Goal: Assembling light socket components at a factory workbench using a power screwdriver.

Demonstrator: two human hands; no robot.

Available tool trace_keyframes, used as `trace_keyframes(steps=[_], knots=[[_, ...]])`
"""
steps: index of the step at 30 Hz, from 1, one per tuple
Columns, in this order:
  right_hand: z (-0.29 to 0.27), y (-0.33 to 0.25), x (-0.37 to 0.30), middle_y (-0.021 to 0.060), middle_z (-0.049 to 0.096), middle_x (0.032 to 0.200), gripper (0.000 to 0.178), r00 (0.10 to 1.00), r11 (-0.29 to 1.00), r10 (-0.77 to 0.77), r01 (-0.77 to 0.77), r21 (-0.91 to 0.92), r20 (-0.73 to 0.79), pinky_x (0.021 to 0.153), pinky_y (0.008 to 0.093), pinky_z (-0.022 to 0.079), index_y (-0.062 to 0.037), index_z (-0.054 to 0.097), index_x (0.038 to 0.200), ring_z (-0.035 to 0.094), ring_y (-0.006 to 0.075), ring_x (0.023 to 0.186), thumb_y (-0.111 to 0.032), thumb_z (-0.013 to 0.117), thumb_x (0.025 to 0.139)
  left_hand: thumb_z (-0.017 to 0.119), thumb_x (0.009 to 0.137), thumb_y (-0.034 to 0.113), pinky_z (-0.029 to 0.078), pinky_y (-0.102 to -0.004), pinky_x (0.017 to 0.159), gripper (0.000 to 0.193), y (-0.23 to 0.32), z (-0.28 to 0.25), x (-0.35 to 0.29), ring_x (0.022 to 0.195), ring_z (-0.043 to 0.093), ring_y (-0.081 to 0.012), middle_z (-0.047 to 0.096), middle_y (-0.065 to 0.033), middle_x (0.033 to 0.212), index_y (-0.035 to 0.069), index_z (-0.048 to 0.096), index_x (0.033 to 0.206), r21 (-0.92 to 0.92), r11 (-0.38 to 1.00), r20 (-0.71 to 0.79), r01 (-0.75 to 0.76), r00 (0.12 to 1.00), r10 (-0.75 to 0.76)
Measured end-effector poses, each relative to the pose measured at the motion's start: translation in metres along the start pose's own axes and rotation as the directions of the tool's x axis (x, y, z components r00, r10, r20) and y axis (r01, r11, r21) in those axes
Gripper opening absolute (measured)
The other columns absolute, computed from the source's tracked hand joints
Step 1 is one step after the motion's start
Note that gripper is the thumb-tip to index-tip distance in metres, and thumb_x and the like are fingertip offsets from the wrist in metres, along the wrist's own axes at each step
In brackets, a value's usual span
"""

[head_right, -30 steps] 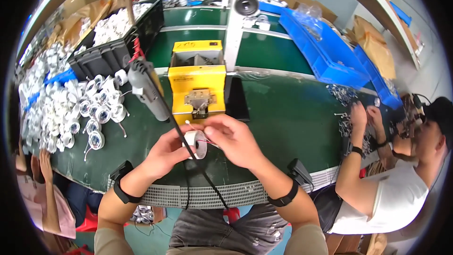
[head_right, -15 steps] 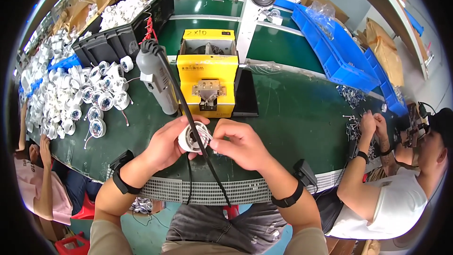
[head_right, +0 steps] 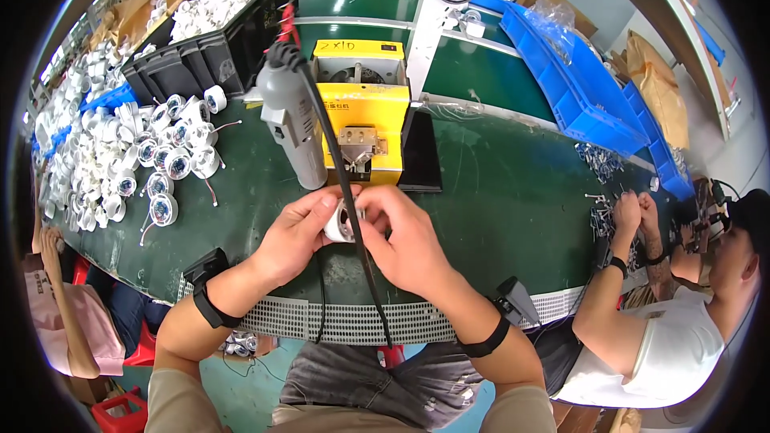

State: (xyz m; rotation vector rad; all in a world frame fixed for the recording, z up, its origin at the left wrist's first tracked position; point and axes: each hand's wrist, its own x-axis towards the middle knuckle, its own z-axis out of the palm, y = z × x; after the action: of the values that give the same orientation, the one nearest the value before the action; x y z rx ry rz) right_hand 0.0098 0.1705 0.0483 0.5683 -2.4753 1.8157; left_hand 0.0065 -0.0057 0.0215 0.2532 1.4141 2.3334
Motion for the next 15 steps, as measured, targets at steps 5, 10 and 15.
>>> trace_keyframes(steps=[5, 10, 15], knots=[[-0.017, -0.003, 0.004, 0.0106, 0.059, 0.097, 0.033, 0.903, 0.808, -0.428, 0.402, -0.431, 0.040, 0.074, 0.0337, 0.051, -0.0036, 0.065, 0.098, 0.063, 0.0242, 0.082, -0.004, 0.079, 0.069, 0.043, 0.103, 0.030, 0.050, -0.0245, 0.085, 0.038, -0.002, 0.003, -0.005, 0.095, 0.057, -0.0082, 0.060, -0.0027, 0.108, 0.004, 0.053, 0.129, 0.041, 0.987, -0.112, -0.157, 0.981, 0.161], [-0.019, -0.002, -0.002, 0.0133, 0.066, 0.090, 0.016, 0.904, 0.846, -0.423, 0.367, -0.386, -0.067, 0.056, 0.0260, 0.050, 0.0009, 0.067, 0.096, 0.063, 0.0168, 0.063, 0.001, 0.069, 0.080, 0.044, 0.103, 0.026, 0.049, -0.0237, 0.084, 0.035, -0.001, 0.002, -0.008, 0.096, 0.057, -0.0080, 0.059, -0.0023, 0.109, 0.005, 0.053, 0.129, 0.052, 0.975, -0.142, -0.214, 0.965, 0.219], [-0.012, -0.005, -0.005, 0.0113, 0.066, 0.083, 0.013, 0.997, 0.974, -0.082, 0.078, 0.212, 0.012, 0.049, 0.0220, 0.049, 0.0055, 0.066, 0.098, 0.061, 0.0123, 0.054, 0.001, 0.056, 0.091, 0.043, 0.103, 0.022, 0.045, -0.0343, 0.098, 0.041, -0.004, 0.001, -0.005, 0.114, 0.054, -0.0161, 0.052, -0.0072, 0.128, 0.005, 0.040, 0.139, 0.043, 0.945, 0.084, -0.325, 0.943, 0.321]])
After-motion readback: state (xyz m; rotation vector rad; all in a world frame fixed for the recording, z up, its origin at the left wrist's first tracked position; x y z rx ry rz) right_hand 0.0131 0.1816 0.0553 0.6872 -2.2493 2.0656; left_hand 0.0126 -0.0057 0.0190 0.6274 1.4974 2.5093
